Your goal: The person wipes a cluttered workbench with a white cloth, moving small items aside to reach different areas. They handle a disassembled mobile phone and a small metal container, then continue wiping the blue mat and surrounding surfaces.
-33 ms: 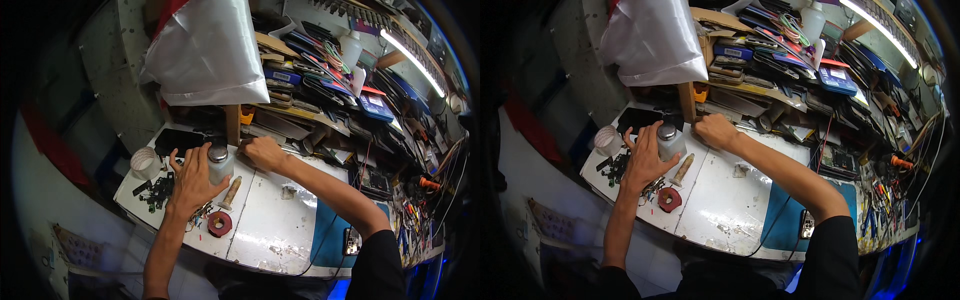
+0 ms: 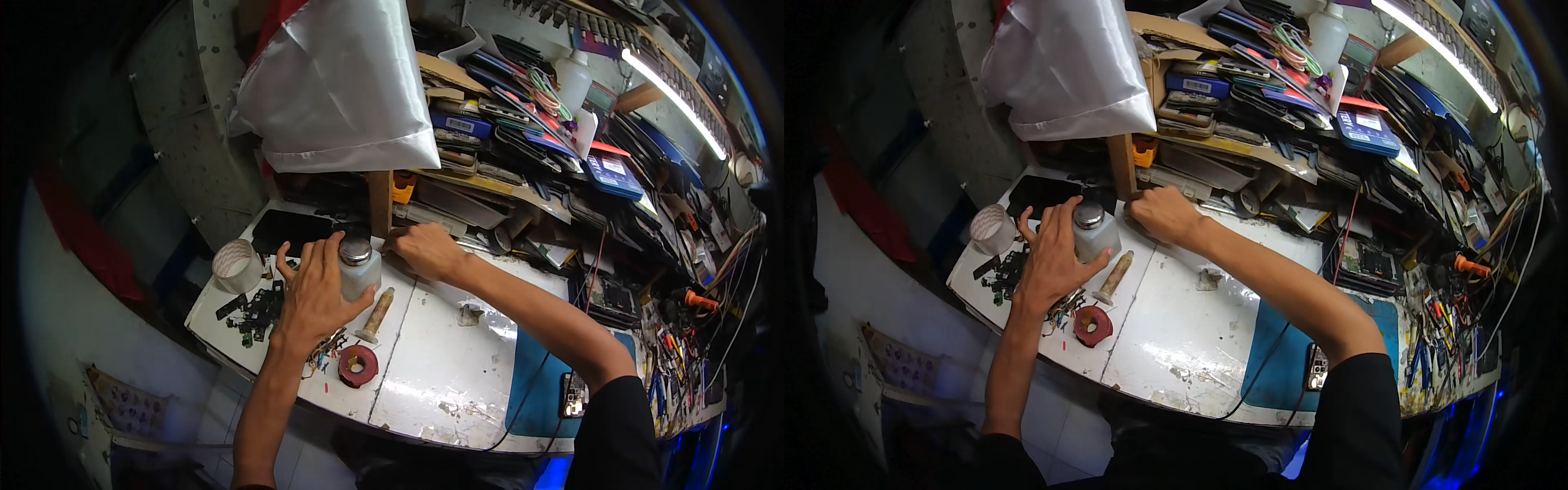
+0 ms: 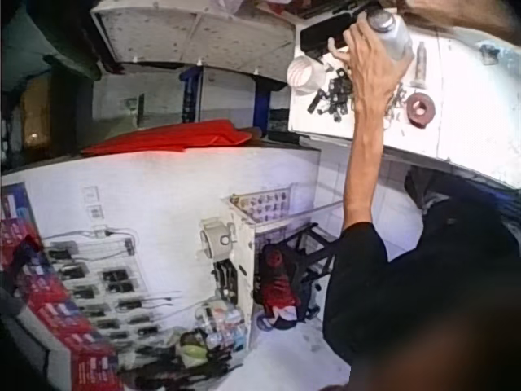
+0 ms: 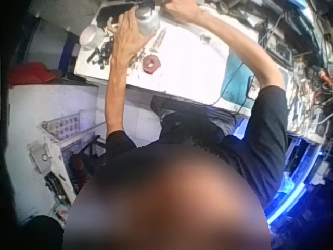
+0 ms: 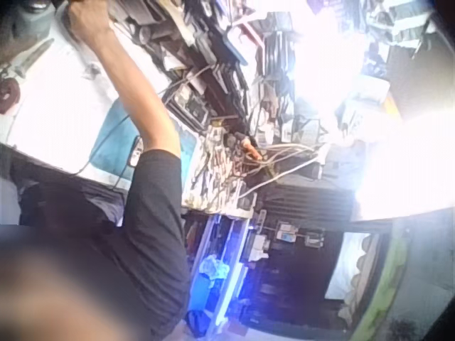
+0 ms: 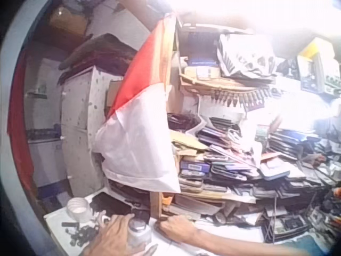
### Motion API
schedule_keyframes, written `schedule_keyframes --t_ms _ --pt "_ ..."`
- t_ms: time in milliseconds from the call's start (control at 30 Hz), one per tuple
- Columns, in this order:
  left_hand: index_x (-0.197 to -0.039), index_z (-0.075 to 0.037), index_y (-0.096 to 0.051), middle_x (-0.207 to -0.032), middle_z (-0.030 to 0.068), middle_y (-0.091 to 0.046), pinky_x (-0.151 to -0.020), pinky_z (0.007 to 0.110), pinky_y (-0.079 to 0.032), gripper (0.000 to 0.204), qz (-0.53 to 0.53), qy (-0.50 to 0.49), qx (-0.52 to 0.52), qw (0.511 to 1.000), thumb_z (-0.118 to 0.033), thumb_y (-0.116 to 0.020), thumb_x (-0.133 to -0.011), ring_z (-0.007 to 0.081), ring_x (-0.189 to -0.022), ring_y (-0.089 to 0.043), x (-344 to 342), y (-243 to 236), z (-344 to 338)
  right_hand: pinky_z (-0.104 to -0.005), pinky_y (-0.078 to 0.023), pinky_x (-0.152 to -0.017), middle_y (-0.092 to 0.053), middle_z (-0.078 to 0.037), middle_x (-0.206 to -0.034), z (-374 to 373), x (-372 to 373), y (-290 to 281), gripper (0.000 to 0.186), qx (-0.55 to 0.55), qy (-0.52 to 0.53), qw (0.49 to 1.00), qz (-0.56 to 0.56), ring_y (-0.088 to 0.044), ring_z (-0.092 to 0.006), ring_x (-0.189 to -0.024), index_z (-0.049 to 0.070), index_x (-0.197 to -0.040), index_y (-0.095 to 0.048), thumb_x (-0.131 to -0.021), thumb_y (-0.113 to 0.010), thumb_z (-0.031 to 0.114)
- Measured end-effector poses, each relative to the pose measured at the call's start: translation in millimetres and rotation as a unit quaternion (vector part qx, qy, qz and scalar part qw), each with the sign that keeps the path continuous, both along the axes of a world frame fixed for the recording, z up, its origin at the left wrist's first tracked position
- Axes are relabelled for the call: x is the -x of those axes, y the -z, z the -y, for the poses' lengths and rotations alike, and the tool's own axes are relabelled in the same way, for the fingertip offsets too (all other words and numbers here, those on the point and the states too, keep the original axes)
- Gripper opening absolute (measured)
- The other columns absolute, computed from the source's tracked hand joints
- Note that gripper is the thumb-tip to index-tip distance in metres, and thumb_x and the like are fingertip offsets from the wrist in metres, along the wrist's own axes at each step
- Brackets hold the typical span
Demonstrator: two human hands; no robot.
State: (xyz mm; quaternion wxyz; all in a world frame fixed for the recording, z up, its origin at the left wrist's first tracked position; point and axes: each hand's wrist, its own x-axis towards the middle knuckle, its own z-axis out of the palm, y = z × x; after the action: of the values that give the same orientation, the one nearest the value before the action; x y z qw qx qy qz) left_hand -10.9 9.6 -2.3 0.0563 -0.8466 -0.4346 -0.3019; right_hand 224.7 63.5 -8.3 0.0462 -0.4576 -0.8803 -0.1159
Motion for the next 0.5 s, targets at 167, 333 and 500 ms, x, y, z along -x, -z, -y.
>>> schedule_keyframes --t_ms 167,333,500 --pt "-0.141 0.003 -0.042 -0.122 0.0167 -0.06 -0.116 0.059 -0.008 0.088 -0.006 -0.008 0.053 0.999 -0.045 -0.077 -0.077 0.0275 -0.12 -0.054 -0.8 -1.8 2.7 -0.0432 -0.056 -0.062 -0.071 -0.016 -0.077 -6.7 14.6 -9.0 0.014 -0.076 -0.06 0.995 -0.041 -0.072 -0.0316 -0.074 0.006 -0.075 -0.069 -0.085 -0.062 0.013" --pt "-0.144 0.0 -0.041 -0.119 0.0174 -0.06 -0.117 0.057 -0.005 0.089 0.011 0.0 0.038 0.999 -0.043 -0.079 -0.075 0.0269 -0.119 -0.055 0.5 0.9 -1.2 -0.0411 -0.056 -0.062 -0.073 -0.013 -0.081 -11.8 -9.1 -10.2 0.014 -0.042 -0.028 0.998 0.041 -0.073 -0.0298 -0.075 0.006 -0.076 -0.069 -0.086 -0.061 0.012" --pt "-0.144 -0.001 -0.04 -0.109 0.0148 -0.062 -0.117 0.056 -0.008 0.087 0.003 -0.01 0.039 0.999 -0.041 -0.078 -0.077 0.0263 -0.111 -0.057 -1.1 2.0 -1.0 -0.0411 -0.055 -0.059 -0.071 -0.014 -0.079 -21.4 -15.2 1.4 0.012 -0.059 0.018 0.998 0.033 -0.072 -0.03 -0.073 0.006 -0.08 -0.069 -0.087 -0.061 0.011"
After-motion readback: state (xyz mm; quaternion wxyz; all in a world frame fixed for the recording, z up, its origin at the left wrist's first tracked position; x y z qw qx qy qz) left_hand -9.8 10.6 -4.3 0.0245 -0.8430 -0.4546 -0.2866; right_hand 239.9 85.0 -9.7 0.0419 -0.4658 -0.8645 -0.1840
